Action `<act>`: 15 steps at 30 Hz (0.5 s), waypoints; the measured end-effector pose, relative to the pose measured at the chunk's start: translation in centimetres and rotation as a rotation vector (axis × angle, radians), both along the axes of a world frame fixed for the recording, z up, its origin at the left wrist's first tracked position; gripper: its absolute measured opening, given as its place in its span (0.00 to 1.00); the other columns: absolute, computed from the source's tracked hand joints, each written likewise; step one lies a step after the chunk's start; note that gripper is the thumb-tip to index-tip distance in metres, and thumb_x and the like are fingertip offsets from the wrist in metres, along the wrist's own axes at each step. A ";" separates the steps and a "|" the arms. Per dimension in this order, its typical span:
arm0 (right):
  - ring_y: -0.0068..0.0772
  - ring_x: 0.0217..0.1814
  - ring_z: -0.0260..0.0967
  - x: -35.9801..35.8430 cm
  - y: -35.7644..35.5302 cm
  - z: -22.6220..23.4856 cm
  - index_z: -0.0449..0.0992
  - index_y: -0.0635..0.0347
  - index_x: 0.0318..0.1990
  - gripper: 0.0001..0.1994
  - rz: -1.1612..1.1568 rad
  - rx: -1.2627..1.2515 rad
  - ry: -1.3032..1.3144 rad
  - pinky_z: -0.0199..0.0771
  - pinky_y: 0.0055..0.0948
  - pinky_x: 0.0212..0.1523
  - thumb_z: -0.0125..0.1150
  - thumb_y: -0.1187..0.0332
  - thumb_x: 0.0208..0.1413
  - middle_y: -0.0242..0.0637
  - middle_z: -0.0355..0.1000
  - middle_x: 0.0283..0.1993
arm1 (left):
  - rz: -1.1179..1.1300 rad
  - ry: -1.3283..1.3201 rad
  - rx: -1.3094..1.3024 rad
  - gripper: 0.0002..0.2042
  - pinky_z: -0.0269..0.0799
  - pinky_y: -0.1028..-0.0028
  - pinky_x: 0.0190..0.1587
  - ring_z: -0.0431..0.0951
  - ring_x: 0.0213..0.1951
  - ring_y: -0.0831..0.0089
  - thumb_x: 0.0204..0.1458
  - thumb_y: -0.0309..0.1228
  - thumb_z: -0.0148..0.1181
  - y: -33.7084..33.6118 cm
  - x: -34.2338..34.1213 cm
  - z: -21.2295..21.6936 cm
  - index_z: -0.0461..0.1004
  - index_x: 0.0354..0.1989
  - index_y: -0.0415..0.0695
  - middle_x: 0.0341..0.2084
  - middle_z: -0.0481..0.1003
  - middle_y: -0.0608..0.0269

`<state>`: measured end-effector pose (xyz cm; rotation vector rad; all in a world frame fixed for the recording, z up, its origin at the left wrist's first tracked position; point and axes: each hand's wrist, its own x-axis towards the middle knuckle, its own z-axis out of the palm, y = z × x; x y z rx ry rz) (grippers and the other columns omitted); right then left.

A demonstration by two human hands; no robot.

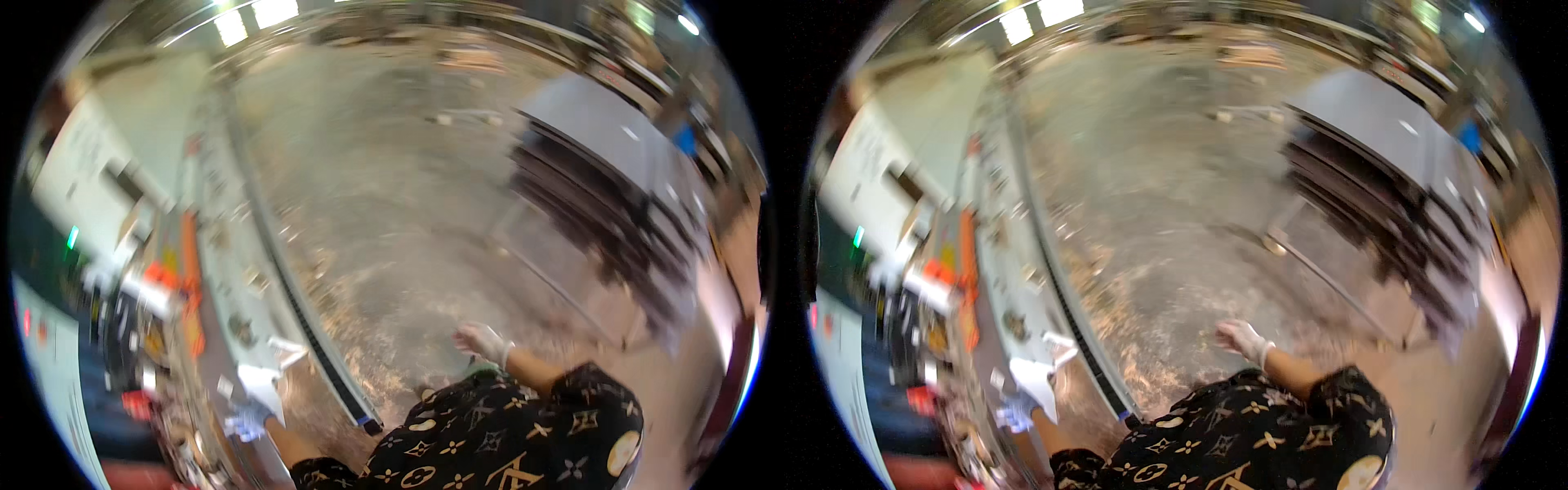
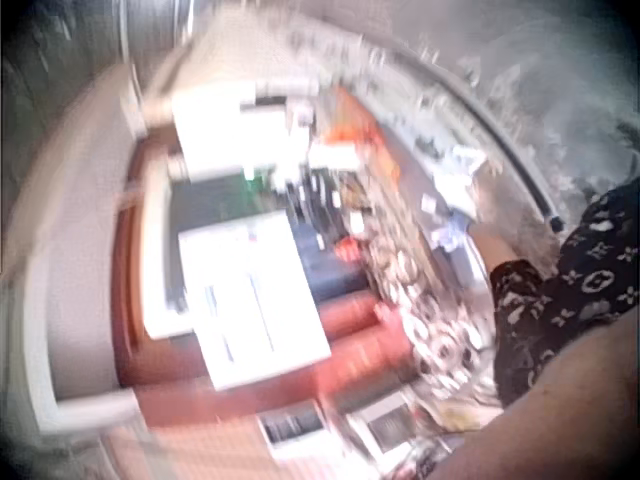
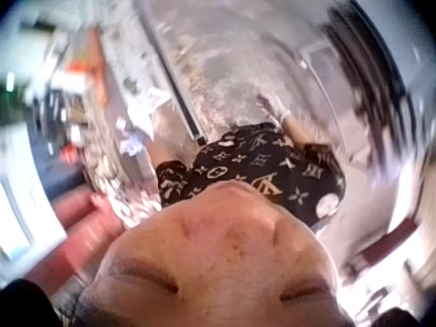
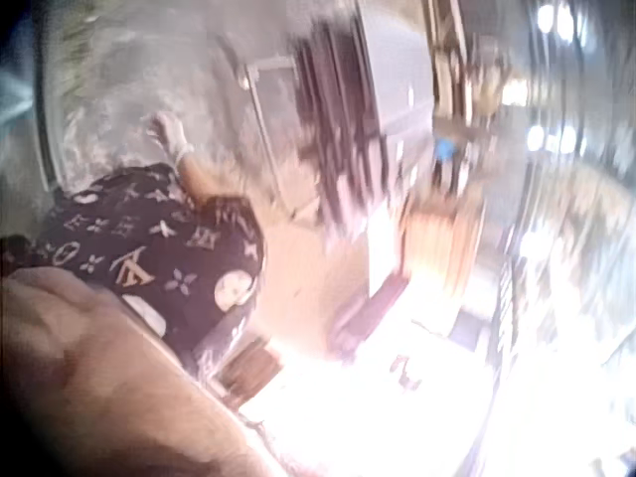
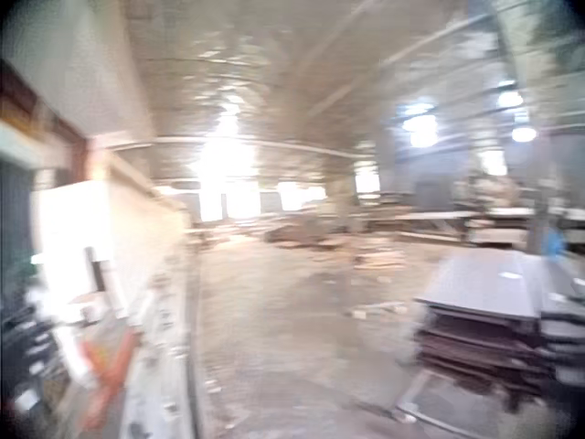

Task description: The person repeatedly picks up flat rectangular panels from a stack, carries them to a machine, and places them onto the machine's feed table. The person then returns to the stack to retrieve the next panel and repeats the cycle.

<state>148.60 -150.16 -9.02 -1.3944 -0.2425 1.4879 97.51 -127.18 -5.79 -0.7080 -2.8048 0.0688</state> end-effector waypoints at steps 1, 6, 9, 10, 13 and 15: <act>0.35 0.46 0.70 0.8 -0.6 0.2 0.69 0.61 0.50 0.20 -0.048 0.062 -0.032 0.72 0.35 0.46 0.58 0.57 0.55 0.40 0.71 0.49 | -0.076 0.049 0.005 0.34 0.45 0.39 0.57 0.46 0.65 0.41 0.49 0.65 0.42 2.1 0.0 -0.5 0.50 0.66 0.72 0.67 0.45 0.50; 0.28 0.37 0.71 7.9 -6.9 1.1 0.74 0.56 0.43 0.14 -0.325 0.048 -0.175 0.74 0.29 0.41 0.60 0.61 0.50 0.32 0.73 0.38 | -0.237 -0.068 0.031 0.36 0.50 0.42 0.57 0.49 0.65 0.43 0.49 0.67 0.41 7.0 1.3 -1.0 0.48 0.66 0.71 0.67 0.45 0.48; 0.26 0.29 0.65 19.4 -10.9 4.1 0.73 0.54 0.31 0.03 -0.121 0.276 -1.316 0.68 0.25 0.30 0.57 0.67 0.50 0.29 0.69 0.29 | -0.439 0.009 0.086 0.38 0.50 0.55 0.63 0.54 0.64 0.50 0.48 0.68 0.40 6.6 5.2 0.4 0.47 0.67 0.67 0.66 0.46 0.45; 0.30 0.36 0.64 22.7 -12.7 5.4 0.70 0.53 0.38 0.11 -0.335 0.269 -1.009 0.65 0.30 0.37 0.56 0.60 0.50 0.32 0.66 0.37 | -0.568 0.026 0.251 0.37 0.51 0.62 0.64 0.58 0.62 0.50 0.48 0.66 0.45 5.5 7.4 0.1 0.52 0.66 0.65 0.65 0.49 0.44; 0.42 0.59 0.59 34.7 -16.4 10.6 0.60 0.51 0.61 0.37 -0.819 0.078 -0.095 0.57 0.45 0.60 0.54 0.38 0.50 0.42 0.56 0.64 | -1.007 -0.109 0.527 0.31 0.56 0.60 0.61 0.57 0.62 0.50 0.52 0.52 0.54 1.6 15.0 0.2 0.60 0.63 0.51 0.63 0.54 0.44; 0.44 0.56 0.61 41.6 -16.1 12.8 0.59 0.51 0.61 0.36 -1.148 0.290 -0.248 0.60 0.47 0.58 0.57 0.41 0.50 0.42 0.60 0.61 | -1.209 -0.369 0.635 0.29 0.53 0.62 0.63 0.54 0.64 0.52 0.53 0.43 0.58 -0.9 19.7 0.6 0.60 0.62 0.49 0.62 0.55 0.46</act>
